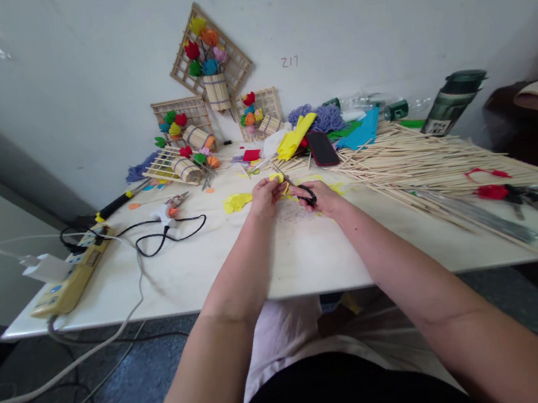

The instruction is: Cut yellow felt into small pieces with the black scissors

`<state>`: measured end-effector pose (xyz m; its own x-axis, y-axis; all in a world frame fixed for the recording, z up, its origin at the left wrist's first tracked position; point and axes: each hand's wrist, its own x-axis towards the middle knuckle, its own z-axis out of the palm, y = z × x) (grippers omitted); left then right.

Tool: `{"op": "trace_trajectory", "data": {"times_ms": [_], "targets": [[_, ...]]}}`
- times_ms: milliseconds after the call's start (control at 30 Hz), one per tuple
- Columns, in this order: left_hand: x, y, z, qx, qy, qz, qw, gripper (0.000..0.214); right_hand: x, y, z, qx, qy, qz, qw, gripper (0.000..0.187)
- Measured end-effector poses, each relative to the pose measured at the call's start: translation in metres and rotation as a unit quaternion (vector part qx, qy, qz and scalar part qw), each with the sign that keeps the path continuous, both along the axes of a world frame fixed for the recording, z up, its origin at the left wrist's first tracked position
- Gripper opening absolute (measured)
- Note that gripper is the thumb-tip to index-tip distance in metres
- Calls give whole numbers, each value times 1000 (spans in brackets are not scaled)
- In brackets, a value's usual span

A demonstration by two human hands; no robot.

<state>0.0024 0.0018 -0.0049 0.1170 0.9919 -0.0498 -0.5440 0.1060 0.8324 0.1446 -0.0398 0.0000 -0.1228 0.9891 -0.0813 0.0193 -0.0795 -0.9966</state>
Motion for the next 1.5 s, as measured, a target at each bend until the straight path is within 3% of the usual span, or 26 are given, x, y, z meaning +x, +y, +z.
{"op": "trace_trajectory", "data": {"times_ms": [867,1500], "targets": [[-1,0,0,5,5,0,1000,17,1,0,1,6,4,14,1000,33],[-2,0,3,-8,-6,11,1000,16,-2,-3,7,24,-9,11,1000,29]]}}
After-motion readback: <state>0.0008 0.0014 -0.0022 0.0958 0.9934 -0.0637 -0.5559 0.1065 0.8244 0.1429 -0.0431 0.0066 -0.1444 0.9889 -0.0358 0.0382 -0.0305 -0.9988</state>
